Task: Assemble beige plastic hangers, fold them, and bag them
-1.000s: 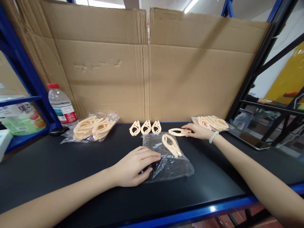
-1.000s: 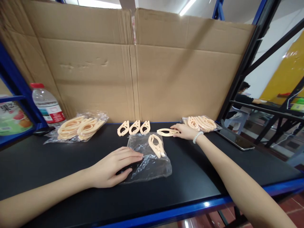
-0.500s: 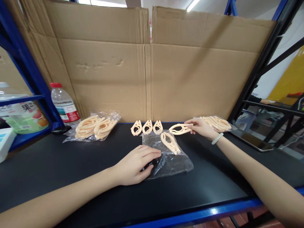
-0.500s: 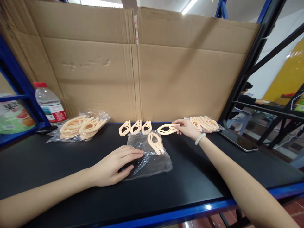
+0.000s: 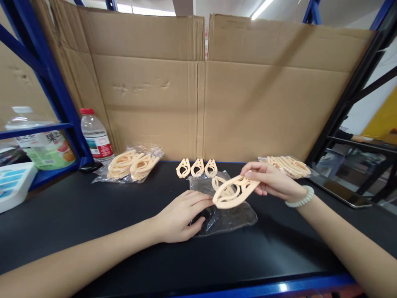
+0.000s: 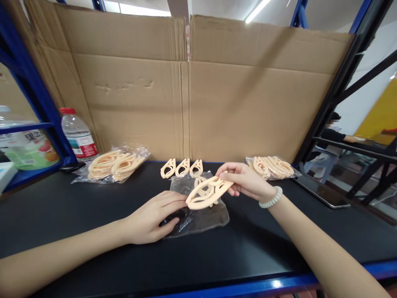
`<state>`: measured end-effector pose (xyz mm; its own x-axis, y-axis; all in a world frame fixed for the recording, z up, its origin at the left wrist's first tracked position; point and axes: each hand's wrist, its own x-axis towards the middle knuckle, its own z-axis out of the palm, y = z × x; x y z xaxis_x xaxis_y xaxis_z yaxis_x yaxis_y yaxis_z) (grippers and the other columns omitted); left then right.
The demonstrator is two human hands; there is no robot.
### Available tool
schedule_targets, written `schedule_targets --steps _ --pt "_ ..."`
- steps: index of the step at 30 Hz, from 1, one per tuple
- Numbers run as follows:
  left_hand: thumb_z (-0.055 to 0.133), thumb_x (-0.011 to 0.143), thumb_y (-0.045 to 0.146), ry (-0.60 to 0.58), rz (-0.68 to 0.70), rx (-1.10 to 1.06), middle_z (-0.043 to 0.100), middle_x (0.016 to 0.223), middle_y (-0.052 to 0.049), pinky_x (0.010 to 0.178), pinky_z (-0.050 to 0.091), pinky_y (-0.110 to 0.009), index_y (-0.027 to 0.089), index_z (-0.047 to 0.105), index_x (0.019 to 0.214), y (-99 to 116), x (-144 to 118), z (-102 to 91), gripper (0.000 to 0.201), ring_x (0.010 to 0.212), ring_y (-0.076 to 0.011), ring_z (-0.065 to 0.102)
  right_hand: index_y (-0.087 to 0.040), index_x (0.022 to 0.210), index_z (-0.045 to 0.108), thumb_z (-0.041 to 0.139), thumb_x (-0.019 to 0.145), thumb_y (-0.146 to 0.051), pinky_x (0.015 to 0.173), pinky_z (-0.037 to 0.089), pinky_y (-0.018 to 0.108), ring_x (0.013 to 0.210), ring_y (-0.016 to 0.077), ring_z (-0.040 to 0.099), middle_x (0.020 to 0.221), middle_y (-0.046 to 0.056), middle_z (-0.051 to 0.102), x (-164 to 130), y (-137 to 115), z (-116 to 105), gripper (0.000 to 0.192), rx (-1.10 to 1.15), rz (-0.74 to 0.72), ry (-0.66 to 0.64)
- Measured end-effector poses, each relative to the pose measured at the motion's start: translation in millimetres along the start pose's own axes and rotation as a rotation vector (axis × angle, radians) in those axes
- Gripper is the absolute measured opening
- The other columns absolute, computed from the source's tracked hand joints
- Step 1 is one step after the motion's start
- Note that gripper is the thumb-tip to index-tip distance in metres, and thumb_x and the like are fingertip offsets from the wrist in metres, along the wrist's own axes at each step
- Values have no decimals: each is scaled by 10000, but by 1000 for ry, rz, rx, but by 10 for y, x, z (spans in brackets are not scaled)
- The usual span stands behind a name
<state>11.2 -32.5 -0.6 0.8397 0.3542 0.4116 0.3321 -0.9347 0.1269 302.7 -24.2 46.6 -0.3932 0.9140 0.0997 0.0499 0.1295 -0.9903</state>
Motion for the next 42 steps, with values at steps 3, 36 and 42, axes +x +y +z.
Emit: schedule_targets --steps 3,36,42 --pt "509 826 135 46 -31 6 567 1301 -97 993 436 -385 184 467 1292 1 -7 6 471 1176 -229 533 -142 871 621 695 784 -364 346 428 131 402 54 541 598 -9 625 -33 15 169 249 -68 -2 -28" --pt "401 936 265 273 -110 -3 673 1154 -74 898 474 -367 193 570 1204 34 -1 -1 325 1023 -219 630 -145 916 656 704 773 -378 474 566 194 678 125 637 789 32 637 -86 132 583 277 -59 -97 -6" --pt "375 948 253 237 -167 -120 688 1121 -47 910 444 -376 215 595 1169 51 8 -16 315 1004 -215 628 -145 917 663 713 758 -369 474 564 201 635 112 620 763 26 633 -49 168 587 279 -68 -80 9"
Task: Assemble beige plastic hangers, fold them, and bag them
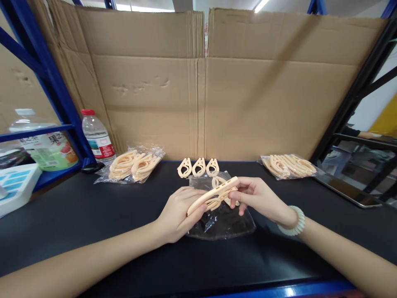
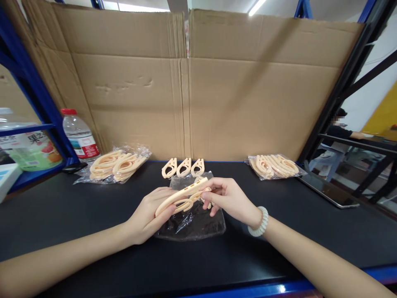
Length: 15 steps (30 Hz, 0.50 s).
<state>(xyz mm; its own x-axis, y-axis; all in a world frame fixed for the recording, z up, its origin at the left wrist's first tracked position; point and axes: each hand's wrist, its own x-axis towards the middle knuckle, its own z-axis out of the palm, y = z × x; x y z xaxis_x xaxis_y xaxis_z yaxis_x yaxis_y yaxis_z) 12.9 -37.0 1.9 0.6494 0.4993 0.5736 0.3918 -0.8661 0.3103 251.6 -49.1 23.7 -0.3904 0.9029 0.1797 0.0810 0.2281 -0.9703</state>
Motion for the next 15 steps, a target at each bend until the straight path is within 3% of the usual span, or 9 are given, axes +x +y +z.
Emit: schedule_targets --steps 6,11,15 --pt "352 950 253 -62 -33 -39 695 1075 -28 954 399 -386 229 603 1157 -13 15 6 327 962 -205 632 -156 884 613 718 759 -317 469 561 217 619 124 624 734 18 627 3 41 15 229 4 -101 64" --pt "355 947 240 -129 -24 -49 701 958 -23 974 369 -394 218 626 1035 -1 35 17 286 892 -191 630 -279 1275 443 654 824 -235 532 590 255 650 129 633 810 -20 559 -14 67 5 501 -72 -269 59" --pt "343 961 269 -144 -41 -65 694 871 -16 970 377 -398 213 630 978 -16 43 16 293 830 -185 628 -292 1277 482 593 858 -230 605 614 269 818 162 630 1003 41 572 -41 59 7 437 -264 -323 33"
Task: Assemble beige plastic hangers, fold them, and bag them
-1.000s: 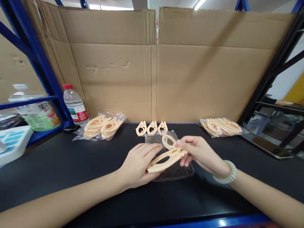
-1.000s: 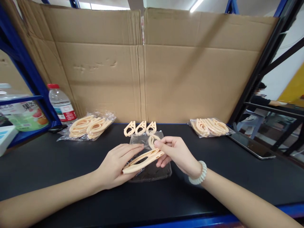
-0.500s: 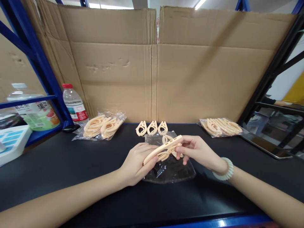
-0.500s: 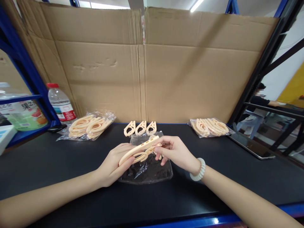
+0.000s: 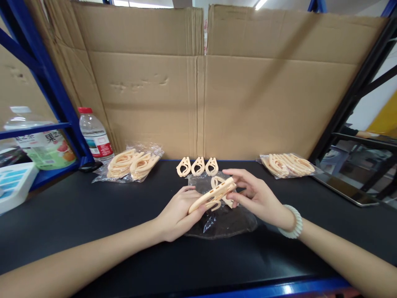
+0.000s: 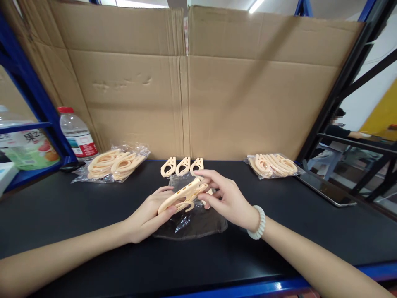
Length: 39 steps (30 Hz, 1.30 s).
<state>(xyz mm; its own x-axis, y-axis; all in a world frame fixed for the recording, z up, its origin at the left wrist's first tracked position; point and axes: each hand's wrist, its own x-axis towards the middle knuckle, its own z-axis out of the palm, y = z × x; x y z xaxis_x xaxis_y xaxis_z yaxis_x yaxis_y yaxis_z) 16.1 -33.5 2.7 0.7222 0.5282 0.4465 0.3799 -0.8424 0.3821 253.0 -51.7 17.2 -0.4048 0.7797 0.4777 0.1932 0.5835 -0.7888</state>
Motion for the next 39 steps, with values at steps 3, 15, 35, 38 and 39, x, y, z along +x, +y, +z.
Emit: schedule_targets --steps 3,15,35,38,39 --pt "328 972 317 24 -18 -10 689 811 -12 950 406 -389 215 637 963 -19 2 0 325 792 -186 630 -259 1176 562 606 847 -268 607 619 273 883 188 616 1084 70 556 1 6 9 332 -58 0 0" --pt "446 933 285 63 -23 1 669 714 9 933 413 -377 195 630 802 -38 30 62 243 682 -147 611 -189 856 646 647 813 -383 495 559 247 551 111 595 782 15 588 4 50 125 199 -29 130 62" --pt "457 915 275 121 -77 99 470 597 30 666 414 -284 183 466 606 -95 39 99 323 603 -137 478 -255 1160 526 642 822 -340 564 581 275 573 132 640 812 3 622 -18 75 165 368 -66 76 125" --pt "460 921 281 120 -83 70 482 603 27 674 411 -284 179 480 614 -94 38 101 324 612 -137 487 -216 860 597 603 855 -350 538 544 259 573 140 631 706 1 584 -22 62 161 134 -140 45 117" --pt "467 920 290 122 -86 65 491 607 24 675 410 -285 179 484 617 -92 38 102 323 616 -139 491 -209 767 571 591 863 -355 514 521 249 556 137 623 670 -4 562 -25 52 162 176 -156 43 123"
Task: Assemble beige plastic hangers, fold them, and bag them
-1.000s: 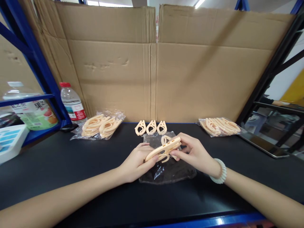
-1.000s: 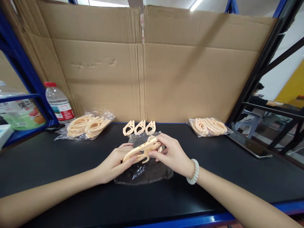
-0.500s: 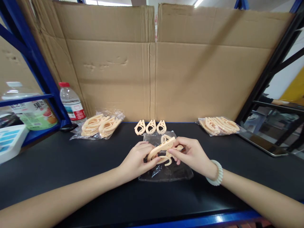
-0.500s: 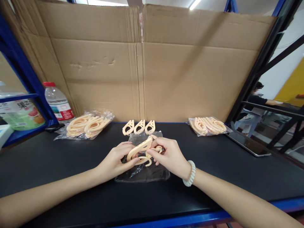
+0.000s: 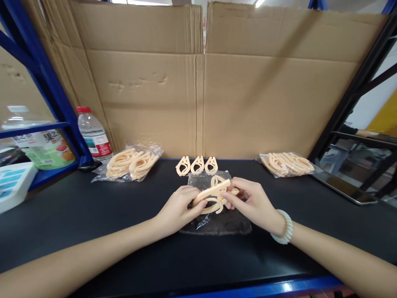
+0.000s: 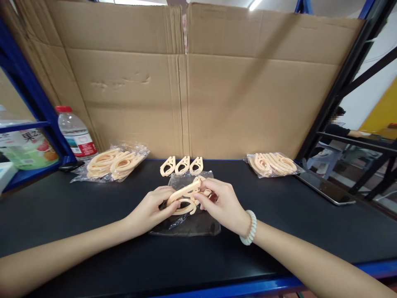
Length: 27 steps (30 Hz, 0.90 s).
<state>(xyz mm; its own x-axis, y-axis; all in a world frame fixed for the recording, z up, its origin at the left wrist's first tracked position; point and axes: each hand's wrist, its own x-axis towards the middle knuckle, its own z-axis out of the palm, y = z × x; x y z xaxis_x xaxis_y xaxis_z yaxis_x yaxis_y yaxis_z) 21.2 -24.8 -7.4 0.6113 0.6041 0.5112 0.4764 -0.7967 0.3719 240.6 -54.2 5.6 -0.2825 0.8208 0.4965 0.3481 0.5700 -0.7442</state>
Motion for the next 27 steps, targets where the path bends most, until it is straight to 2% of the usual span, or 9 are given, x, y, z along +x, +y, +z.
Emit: schedule_targets --steps 2,5,9,11,14,17,21,27 --pt "489 911 305 -1 -3 -2 507 618 17 683 414 -289 178 483 617 3 -1 1 320 630 -145 500 -205 676 511 575 873 -361 479 476 232 518 125 606 623 -17 529 -8 -23 -1 259 -24 5 15" --pt "505 903 309 -13 2 2 517 626 13 711 423 -300 181 470 620 9 -4 0 314 645 -150 507 -204 738 540 567 878 -364 456 448 219 481 113 597 598 -37 512 -19 -51 2 215 -46 17 30" --pt "492 909 302 -17 8 18 506 610 20 763 431 -319 186 410 593 27 -1 1 347 643 -147 513 -216 927 558 597 866 -364 470 497 214 489 115 615 626 -45 544 -25 -26 20 165 -12 39 72" --pt "470 918 295 -20 14 40 494 596 27 791 433 -335 188 390 587 37 3 6 357 623 -142 510 -232 1069 518 623 853 -344 492 531 217 500 113 622 671 -47 568 -28 4 28 265 0 18 97" --pt "437 928 290 -24 16 80 492 598 29 788 439 -346 188 416 606 45 8 17 339 601 -140 502 -255 1216 486 612 866 -277 537 564 219 521 97 622 757 -35 604 -36 24 30 372 -71 -103 111" --pt "435 925 290 -25 8 91 483 597 31 781 444 -345 190 406 605 44 7 23 337 605 -140 500 -240 1176 552 583 881 -221 589 572 218 594 101 641 819 -7 649 -45 -2 27 297 -196 -206 123" --pt "450 920 279 -30 15 61 465 590 38 811 441 -343 192 348 594 49 4 26 352 601 -130 491 -211 1124 563 569 884 -204 618 565 226 682 124 660 842 10 675 -56 -39 27 241 -280 -229 151" --pt "442 929 290 -46 28 66 466 591 42 893 426 -379 195 367 614 60 -1 22 338 607 -128 498 -206 1101 566 545 899 -190 636 551 243 726 137 646 905 30 665 -53 -45 27 204 -346 -264 163"
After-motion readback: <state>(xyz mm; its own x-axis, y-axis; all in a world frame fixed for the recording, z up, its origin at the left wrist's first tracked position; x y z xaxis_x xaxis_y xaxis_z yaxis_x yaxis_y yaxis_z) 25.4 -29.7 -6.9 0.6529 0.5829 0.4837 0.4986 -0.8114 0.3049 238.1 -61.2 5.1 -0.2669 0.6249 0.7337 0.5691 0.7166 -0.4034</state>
